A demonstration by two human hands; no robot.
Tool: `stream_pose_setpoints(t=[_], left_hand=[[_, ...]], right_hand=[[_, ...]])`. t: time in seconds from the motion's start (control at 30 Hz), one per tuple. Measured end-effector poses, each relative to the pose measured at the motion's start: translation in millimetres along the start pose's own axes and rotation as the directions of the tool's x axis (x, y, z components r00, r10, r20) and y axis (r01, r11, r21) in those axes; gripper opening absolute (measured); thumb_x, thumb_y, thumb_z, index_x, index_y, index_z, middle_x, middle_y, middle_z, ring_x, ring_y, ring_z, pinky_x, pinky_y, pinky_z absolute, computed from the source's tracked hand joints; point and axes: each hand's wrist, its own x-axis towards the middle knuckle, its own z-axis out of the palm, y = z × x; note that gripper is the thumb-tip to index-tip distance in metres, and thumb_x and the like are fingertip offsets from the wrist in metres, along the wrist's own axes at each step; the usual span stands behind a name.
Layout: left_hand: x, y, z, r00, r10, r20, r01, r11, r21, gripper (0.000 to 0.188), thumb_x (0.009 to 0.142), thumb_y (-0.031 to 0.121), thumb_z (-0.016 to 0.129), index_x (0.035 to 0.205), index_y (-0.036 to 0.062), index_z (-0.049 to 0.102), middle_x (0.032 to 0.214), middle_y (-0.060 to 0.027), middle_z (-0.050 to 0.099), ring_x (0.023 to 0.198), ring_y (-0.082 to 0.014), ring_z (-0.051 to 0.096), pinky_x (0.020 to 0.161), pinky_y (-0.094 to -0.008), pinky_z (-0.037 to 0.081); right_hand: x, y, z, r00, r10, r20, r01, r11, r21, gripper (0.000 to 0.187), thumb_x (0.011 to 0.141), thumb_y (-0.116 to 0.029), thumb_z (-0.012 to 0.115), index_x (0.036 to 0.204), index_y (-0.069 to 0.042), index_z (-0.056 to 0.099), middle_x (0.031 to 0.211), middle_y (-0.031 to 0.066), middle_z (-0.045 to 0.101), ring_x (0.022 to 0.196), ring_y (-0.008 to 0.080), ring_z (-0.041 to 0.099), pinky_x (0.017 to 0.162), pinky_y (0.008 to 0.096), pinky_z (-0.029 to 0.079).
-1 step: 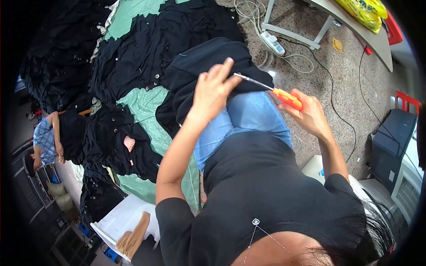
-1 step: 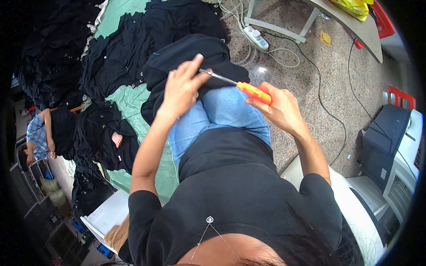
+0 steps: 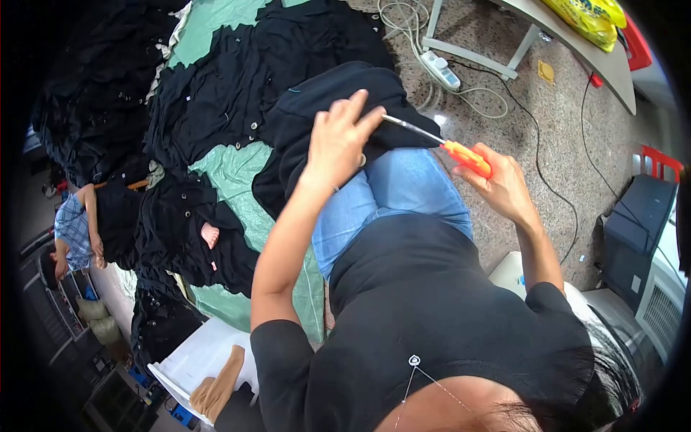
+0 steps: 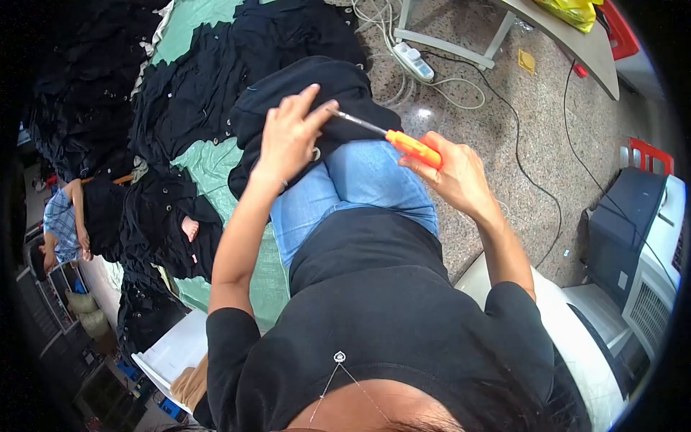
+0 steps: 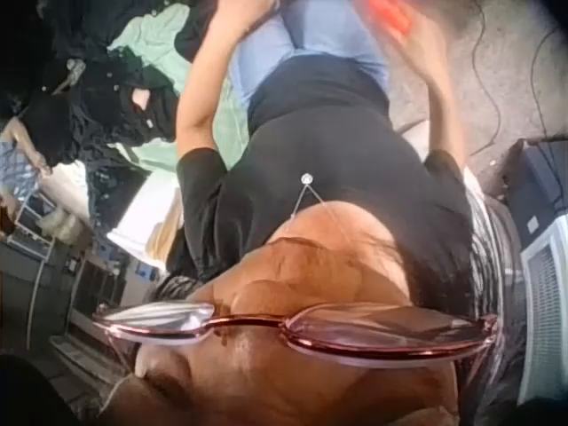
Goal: Trimming excess material and threads from black garments around grommets using scissors.
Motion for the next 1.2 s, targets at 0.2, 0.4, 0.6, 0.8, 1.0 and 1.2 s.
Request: stream_pose_setpoints(t=[0.2,0.4,0.6,0.8,1.0,1.2], left_hand=[[23,-38,10,0.91,-0.203,0.361,0.409,0.585,-0.7,0.024,0.078,0.006,0.074,0.101,0.0041,0.068,0.08,-0.0044,0.065,0.071,-0.0154,0.063,0.066,-0.0327,0.051],[30,-13,3,0.767,-0.457,-0.45,0.347,0.886,-0.307,0.018,0.079,0.0,0.07,0.095,0.0048,0.065,0.091,-0.0117,0.06,0.077,-0.029,0.063,0.071,-0.0378,0.051],[-27,28,-7,0.992,-0.107,-0.065,0.078,0.935,-0.347,0.011,0.079,0.004,0.074,0.086,0.0024,0.066,0.082,-0.0106,0.066,0.075,-0.0283,0.066,0.068,-0.0356,0.053],[-56,37,9,0.999,0.032,-0.029,-0.033,0.998,-0.044,0.028,0.07,0.01,0.074,0.097,0.0107,0.071,0.108,-0.0069,0.06,0.093,-0.0243,0.058,0.071,-0.0357,0.042],[0,36,8,0.992,0.042,0.118,-0.043,0.999,0.012,0.063,0.069,0.015,0.079,0.129,0.0139,0.059,0.114,-0.0095,0.054,0.101,-0.0265,0.054,0.076,-0.0358,0.045],[36,8,8,0.981,0.01,0.194,0.096,0.843,-0.529,0.017,0.08,0.01,0.074,0.095,0.0032,0.069,0.083,-0.011,0.067,0.079,-0.0243,0.069,0.071,-0.0309,0.053]], right_hand=[[1,18,1,0.99,0.061,-0.128,-0.053,0.996,0.066,0.035,0.088,-0.038,0.073,0.095,-0.006,0.062,0.069,0.0147,0.061,0.066,0.031,0.062,0.062,0.0395,0.047],[4,26,0,0.966,0.154,-0.208,-0.134,0.985,0.105,0.038,0.087,-0.043,0.071,0.094,-0.007,0.062,0.07,0.0158,0.064,0.071,0.0373,0.066,0.063,0.043,0.048],[1,18,-10,0.991,0.131,-0.039,-0.131,0.991,-0.006,0.041,0.086,-0.048,0.072,0.092,-0.008,0.063,0.068,0.0157,0.064,0.072,0.037,0.067,0.065,0.0444,0.049],[0,14,-14,0.987,0.015,0.157,-0.004,0.997,-0.074,0.046,0.082,-0.055,0.071,0.086,-0.009,0.065,0.066,0.0139,0.064,0.069,0.0369,0.066,0.062,0.0463,0.048],[6,15,-16,0.993,0.119,0.023,-0.118,0.992,-0.046,0.042,0.084,-0.05,0.072,0.092,-0.01,0.065,0.069,0.0157,0.065,0.073,0.0377,0.067,0.065,0.0457,0.048],[-5,28,-31,0.948,0.204,-0.244,-0.185,0.978,0.098,0.037,0.088,-0.041,0.072,0.101,-0.007,0.066,0.075,0.0143,0.068,0.071,0.0281,0.069,0.065,0.0383,0.05]])
